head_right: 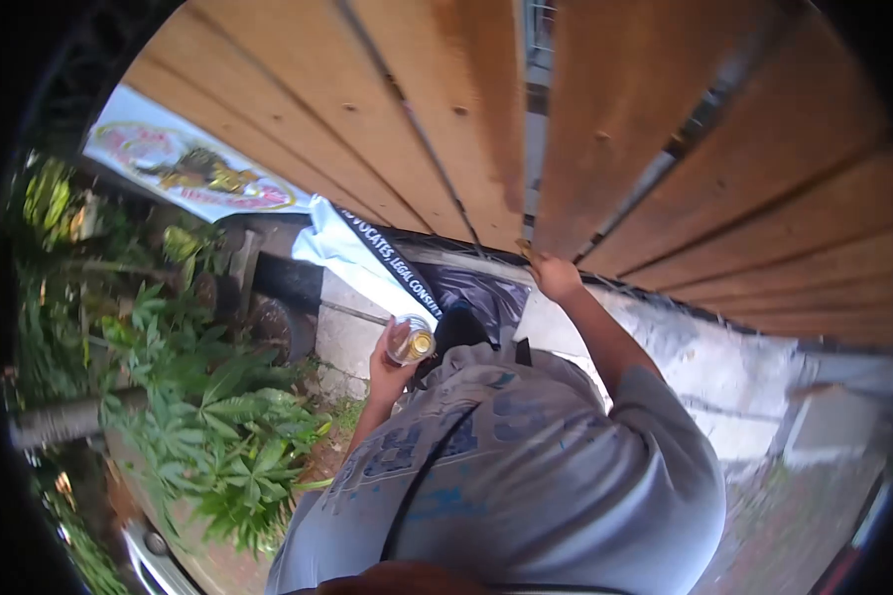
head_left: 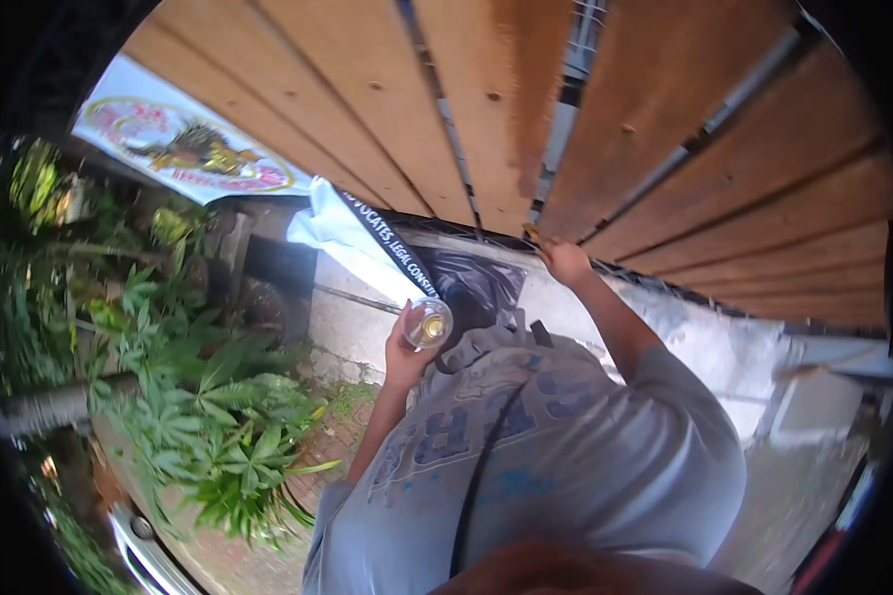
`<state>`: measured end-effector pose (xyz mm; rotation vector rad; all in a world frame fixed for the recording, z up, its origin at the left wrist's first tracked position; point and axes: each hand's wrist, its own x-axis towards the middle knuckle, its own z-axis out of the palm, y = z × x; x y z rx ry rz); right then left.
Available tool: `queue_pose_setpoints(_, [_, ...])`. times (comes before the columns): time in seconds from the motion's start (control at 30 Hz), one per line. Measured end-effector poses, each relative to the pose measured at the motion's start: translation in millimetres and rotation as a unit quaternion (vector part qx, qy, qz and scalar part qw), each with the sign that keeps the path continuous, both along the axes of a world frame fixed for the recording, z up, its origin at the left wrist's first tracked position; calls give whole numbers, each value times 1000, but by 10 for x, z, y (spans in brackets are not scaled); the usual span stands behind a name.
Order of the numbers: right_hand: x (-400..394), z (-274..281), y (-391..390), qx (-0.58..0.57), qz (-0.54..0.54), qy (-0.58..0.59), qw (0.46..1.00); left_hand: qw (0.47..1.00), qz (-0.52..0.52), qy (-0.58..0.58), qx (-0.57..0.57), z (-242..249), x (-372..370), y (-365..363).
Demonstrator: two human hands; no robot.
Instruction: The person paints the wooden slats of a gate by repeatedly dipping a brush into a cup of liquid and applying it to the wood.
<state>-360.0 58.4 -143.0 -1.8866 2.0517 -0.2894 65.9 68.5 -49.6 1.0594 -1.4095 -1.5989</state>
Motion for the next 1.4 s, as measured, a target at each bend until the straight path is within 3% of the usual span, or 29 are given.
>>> queue_pose_setpoints(0.03, [-6,86,-5,2,-9,2,1000,999,-36,-4,10,-30,-52,27])
queue_pose_setpoints(0.1, [-4,366,-51,-66,-28,-9,997,1000,11,-14,19,-27,-57,-21])
queue_pose_setpoints(0.47, [161,2382,145,-359,-16,-8,933,999,-5,-26,18,175,-30,-207])
queue_pose_setpoints(0.6, [181,2277,194,-462,10,-47,886,1000,-14,-25,2,182,-62,-276])
queue_pose_setpoints(0.73, [305,1702,202,-447,33,-80,890,999,-12,-32,1,219,-76,-295])
queue_pose_setpoints(0.8, [354,1395,191,-246,44,-37,968,1000,-6,-24,0,234,-69,-266])
queue_pose_setpoints(0.87, [353,1193,119,-206,25,-50,977,1000,-1,-18,2,225,-31,-244])
queue_pose_setpoints(0.93, [296,1136,14,-86,20,-6,996,1000,-1,-19,-14,180,25,-205])
queue_pose_setpoints(1.0, [230,1252,-59,-122,17,2,992,1000,5,-19,-11,152,73,-183])
queue_pose_setpoints(1.07, [170,1685,-122,-254,-5,-2,967,1000,10,-19,-12,161,83,-176])
queue_pose_setpoints(1.1, [168,1947,-118,-256,-3,-3,967,1000,18,-19,-6,177,79,-162])
queue_pose_setpoints(1.17, [180,2434,-78,-388,33,-3,921,1000,24,-18,0,229,77,-153])
queue_pose_setpoints(1.23, [209,2676,-45,-446,35,-5,895,1000,21,-19,1,261,63,-146])
queue_pose_setpoints(1.27, [210,2730,-35,-503,37,-7,864,1000,21,-17,1,260,56,-149])
queue_pose_setpoints(1.4, [181,2295,-132,-539,36,0,841,999,42,24,17,267,60,-171])
